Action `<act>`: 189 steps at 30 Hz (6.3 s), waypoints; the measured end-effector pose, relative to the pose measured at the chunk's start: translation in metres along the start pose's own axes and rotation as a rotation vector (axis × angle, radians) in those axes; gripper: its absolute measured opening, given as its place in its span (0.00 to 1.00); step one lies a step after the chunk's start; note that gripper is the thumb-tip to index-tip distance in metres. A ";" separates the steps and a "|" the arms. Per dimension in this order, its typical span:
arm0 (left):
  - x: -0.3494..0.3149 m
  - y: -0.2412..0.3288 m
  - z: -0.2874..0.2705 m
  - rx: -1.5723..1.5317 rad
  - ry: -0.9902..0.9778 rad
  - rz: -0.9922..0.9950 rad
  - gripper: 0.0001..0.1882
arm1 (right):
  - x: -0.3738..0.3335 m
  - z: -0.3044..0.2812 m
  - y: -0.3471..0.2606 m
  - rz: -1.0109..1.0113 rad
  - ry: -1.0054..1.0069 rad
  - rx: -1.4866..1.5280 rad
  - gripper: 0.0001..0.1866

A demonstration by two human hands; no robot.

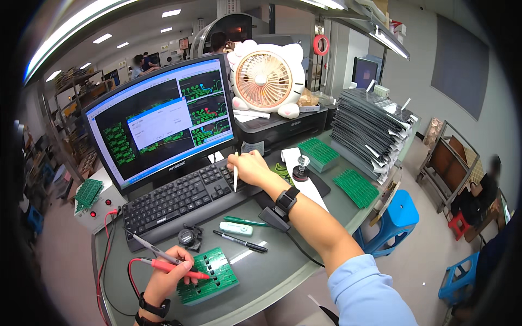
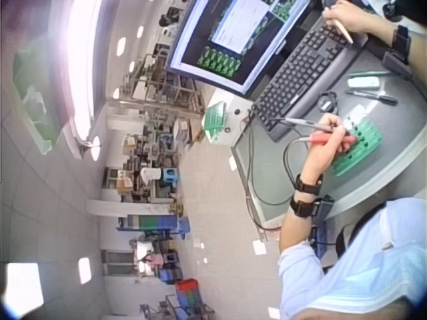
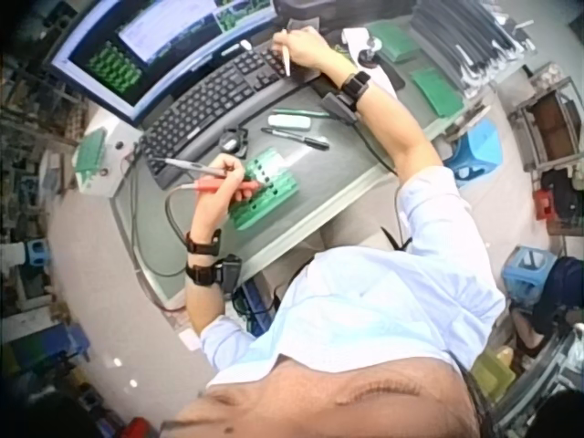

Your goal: Inspecting and testing a printed circuit board using a multimeter and magnifying glass.

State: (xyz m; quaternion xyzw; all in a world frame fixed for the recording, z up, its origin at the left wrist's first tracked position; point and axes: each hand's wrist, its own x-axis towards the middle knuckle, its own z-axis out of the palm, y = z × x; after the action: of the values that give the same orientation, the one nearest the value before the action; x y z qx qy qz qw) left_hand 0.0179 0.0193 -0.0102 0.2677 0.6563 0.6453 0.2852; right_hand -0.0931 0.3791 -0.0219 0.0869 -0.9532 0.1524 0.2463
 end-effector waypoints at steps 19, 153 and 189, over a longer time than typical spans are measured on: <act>0.001 -0.003 -0.003 0.034 -0.011 0.024 0.08 | -0.005 -0.007 0.003 -0.029 0.095 -0.083 0.07; 0.016 -0.023 -0.082 0.316 0.733 0.490 0.19 | -0.105 -0.032 -0.242 -0.670 -0.442 0.093 0.36; -0.011 0.053 -0.001 0.201 -0.205 -0.048 0.22 | -0.076 -0.065 -0.214 0.154 -0.574 1.466 0.14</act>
State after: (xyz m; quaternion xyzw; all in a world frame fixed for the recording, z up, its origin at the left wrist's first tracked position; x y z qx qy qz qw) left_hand 0.0235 0.0118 0.0427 0.3434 0.6912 0.5386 0.3379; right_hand 0.0528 0.2062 0.0473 0.1968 -0.6394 0.7298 -0.1407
